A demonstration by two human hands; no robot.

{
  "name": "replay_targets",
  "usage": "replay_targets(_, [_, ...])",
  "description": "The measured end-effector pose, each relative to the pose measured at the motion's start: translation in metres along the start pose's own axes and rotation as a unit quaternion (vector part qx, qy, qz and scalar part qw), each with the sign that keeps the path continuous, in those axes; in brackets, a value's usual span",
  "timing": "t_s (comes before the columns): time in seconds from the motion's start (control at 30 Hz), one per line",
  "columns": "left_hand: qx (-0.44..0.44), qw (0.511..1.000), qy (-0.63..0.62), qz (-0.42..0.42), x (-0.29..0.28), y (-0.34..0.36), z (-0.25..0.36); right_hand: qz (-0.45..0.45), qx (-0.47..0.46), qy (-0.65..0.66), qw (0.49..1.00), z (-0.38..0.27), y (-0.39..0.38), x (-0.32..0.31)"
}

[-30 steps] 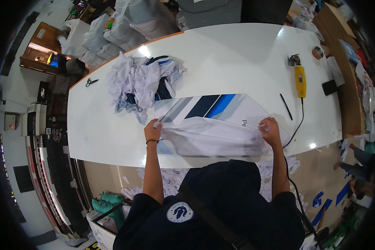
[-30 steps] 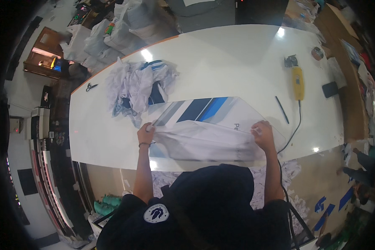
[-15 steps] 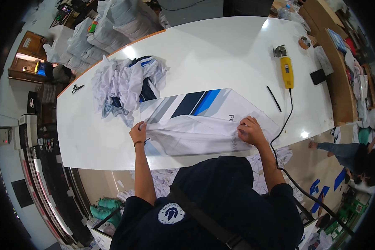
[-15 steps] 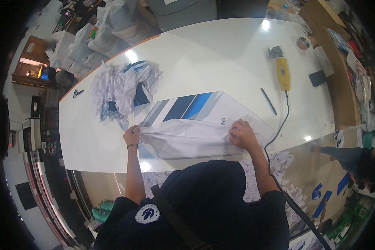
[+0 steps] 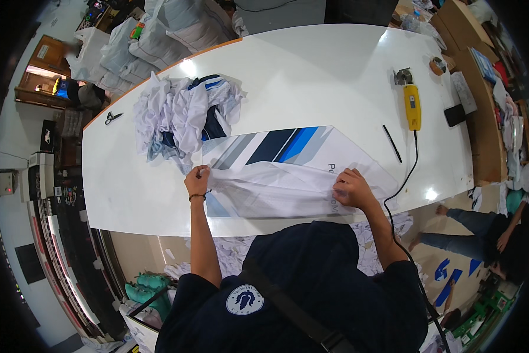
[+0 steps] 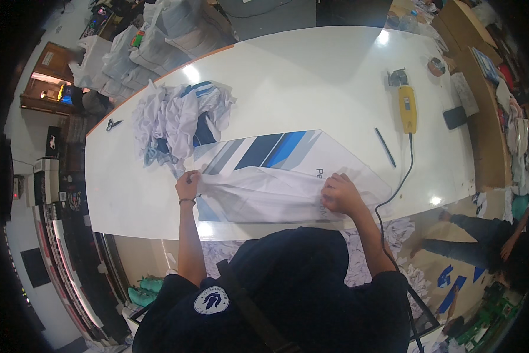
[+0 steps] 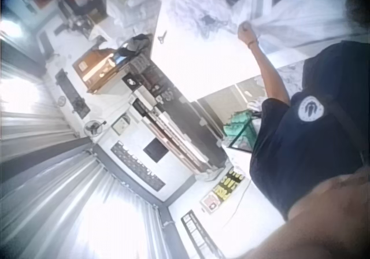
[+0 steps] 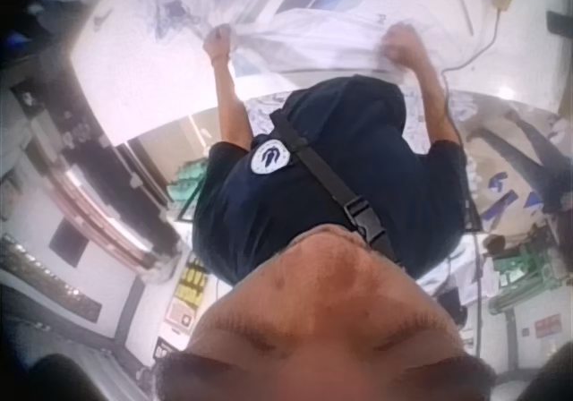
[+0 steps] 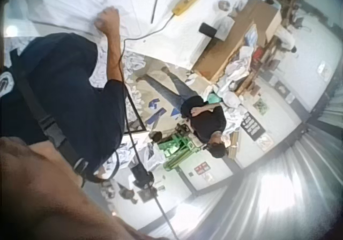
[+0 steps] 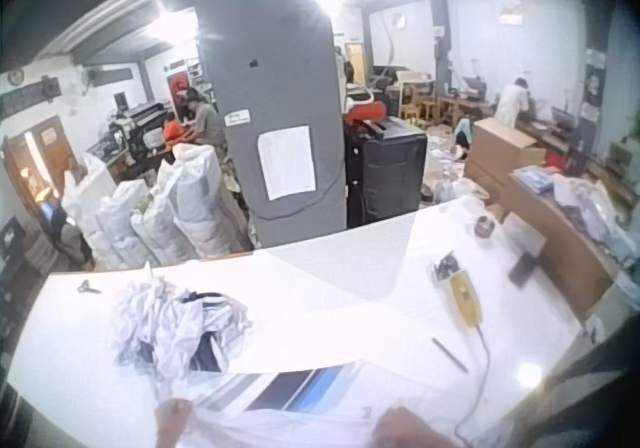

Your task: The person handles white fabric pieces and a cardboard template on a table, then uses a rotary cutter to cut the fabric along the template edge. The person also moves and folds other fabric pieces on the table.

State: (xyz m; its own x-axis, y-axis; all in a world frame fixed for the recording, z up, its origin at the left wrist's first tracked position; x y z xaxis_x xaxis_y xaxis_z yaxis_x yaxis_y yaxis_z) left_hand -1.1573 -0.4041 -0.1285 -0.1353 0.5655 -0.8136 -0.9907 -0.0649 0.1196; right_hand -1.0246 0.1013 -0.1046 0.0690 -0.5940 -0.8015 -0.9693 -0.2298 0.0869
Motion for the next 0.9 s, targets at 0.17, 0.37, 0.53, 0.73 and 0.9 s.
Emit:
replay_targets(0.17, [0.03,0.999,0.008,-0.009,-0.004,-0.004,0.005,-0.006,0.048,0.043,0.998,0.006,0.001,0.003])
replay_targets(0.37, [0.073,0.996,-0.032,0.048,-0.007,0.001,0.001,0.003,0.103,0.114,0.988,0.016,0.015,-0.001])
replay_targets(0.53, [0.03,0.992,-0.046,0.111,-0.003,0.021,-0.002,0.04,0.258,0.209,0.942,0.033,0.038,-0.003])
replay_targets(0.73, [0.017,0.993,-0.081,0.088,0.02,0.041,-0.018,0.061,0.311,0.097,0.944,0.033,0.069,-0.003])
replay_targets(0.9, [0.042,0.999,0.028,-0.003,0.023,0.042,-0.007,0.077,0.25,0.078,0.962,0.04,0.067,0.003])
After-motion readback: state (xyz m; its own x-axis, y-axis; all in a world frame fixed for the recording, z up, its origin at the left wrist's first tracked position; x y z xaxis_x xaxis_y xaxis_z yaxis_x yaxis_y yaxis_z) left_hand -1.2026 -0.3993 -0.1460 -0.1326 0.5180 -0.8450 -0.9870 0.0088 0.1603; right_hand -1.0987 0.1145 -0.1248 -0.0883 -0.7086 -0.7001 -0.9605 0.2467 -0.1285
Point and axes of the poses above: each hand's wrist, its own y-axis towards the middle knuckle, its own x-axis out of the palm, z = x × y, the point moved 2 cm from there along y, towards the middle knuckle, and after that the axes turned 13 degrees about x, right-handed, at the moved point
